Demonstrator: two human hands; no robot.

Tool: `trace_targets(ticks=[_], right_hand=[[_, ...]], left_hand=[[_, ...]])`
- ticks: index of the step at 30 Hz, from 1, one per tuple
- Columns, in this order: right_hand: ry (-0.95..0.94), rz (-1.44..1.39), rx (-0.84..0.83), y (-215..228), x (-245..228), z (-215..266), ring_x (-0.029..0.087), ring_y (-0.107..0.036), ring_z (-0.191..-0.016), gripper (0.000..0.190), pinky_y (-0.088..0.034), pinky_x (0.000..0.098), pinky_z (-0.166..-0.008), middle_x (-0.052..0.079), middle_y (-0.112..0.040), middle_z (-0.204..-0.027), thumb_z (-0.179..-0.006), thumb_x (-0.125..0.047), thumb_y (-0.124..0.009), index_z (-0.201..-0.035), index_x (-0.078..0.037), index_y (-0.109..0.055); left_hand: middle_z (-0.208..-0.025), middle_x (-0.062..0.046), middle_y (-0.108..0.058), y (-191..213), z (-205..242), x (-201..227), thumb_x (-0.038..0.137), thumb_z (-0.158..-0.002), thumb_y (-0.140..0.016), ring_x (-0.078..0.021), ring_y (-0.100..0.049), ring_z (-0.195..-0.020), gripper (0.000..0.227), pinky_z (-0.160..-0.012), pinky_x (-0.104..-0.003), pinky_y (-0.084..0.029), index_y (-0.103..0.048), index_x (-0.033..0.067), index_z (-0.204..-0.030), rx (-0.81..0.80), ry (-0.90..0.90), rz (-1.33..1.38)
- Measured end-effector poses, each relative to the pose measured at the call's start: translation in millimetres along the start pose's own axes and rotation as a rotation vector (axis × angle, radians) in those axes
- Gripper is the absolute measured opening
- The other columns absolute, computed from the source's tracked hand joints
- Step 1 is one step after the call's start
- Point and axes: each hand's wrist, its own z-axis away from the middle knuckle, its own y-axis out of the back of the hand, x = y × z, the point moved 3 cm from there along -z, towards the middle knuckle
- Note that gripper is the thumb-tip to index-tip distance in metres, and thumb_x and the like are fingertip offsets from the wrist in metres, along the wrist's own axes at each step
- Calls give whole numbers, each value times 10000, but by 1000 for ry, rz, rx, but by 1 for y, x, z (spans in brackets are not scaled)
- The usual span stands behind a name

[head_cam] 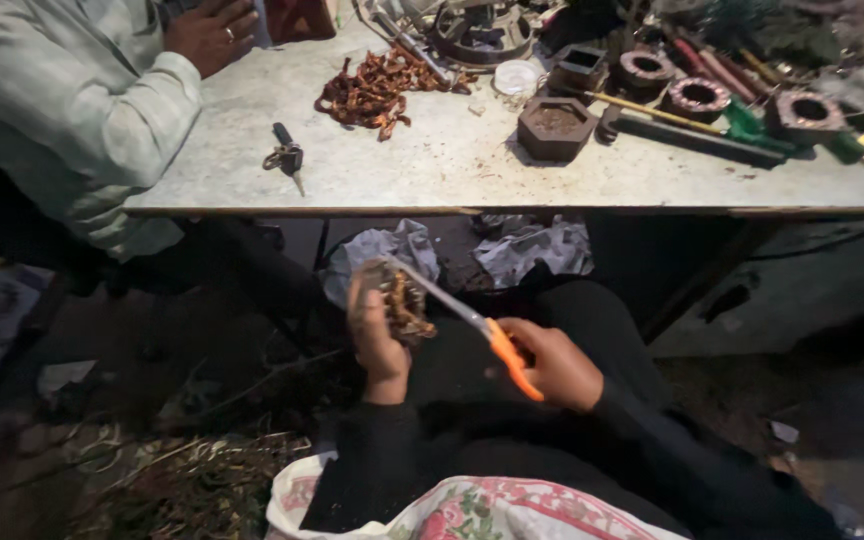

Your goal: The person uses orange-handled scissors to cut and remove copper wire from a metal stator core. They also use a wooden stick and a hammer to loosen and extract the wire. The removed copper pieces are placed on the table.

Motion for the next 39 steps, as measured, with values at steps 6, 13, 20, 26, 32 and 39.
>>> trace_targets(ticks=[6,13,20,26,32,39], right_hand=[[-287,-676,-731,24,4,13,91,-553,-911,677,-476,272,-775,37,-602,-1157,-919,-22,-786,-1530,31,-500],[53,-343,-197,64,-5,-77,115,-640,-983,561,-565,304,-849,82,-666,-1158,-938,-46,-721,-1432,-10,-457],[205,675,187,86,5,-219,393,-657,-890,217,-521,471,-776,186,-679,-924,-841,-234,-740,-923,-43,-677],[438,771,623,158,117,-243,379,-637,-938,170,-518,476,-795,164,-674,-990,-752,-162,-734,-902,-82,-717],[-194,1190,712,313,231,-140,379,-660,-885,323,-504,523,-735,192,-678,-927,-1156,-230,-557,-919,-75,-714],[-295,1275,395,349,251,-131,432,-610,-1120,293,-519,544,-863,194,-664,-1197,-872,-199,-629,-1119,-155,-780]], left_hand=[[-1103,-140,-697,22,-16,6,651,-977,-499,-285,-693,-1004,710,-904,-427,-581,-652,2,-1219,337,142,497],[-1120,-125,-698,27,-23,32,642,-910,-530,-305,-673,-1050,675,-979,-498,-564,-663,46,-1199,435,94,566],[-1184,-122,-689,6,-2,6,600,-984,-573,-282,-640,-1102,683,-1013,-436,-519,-657,-4,-1290,354,285,583],[-1153,-128,-708,10,-12,7,692,-888,-598,-328,-654,-1080,754,-996,-592,-494,-638,55,-1290,319,464,696],[-1165,-151,-707,-6,-11,3,797,-834,-572,-357,-652,-1098,886,-1045,-694,-452,-630,18,-1252,315,550,930],[-1209,-206,-677,-42,-10,15,791,-856,-572,-374,-633,-1158,924,-1095,-669,-420,-618,-32,-1275,80,590,1044]])
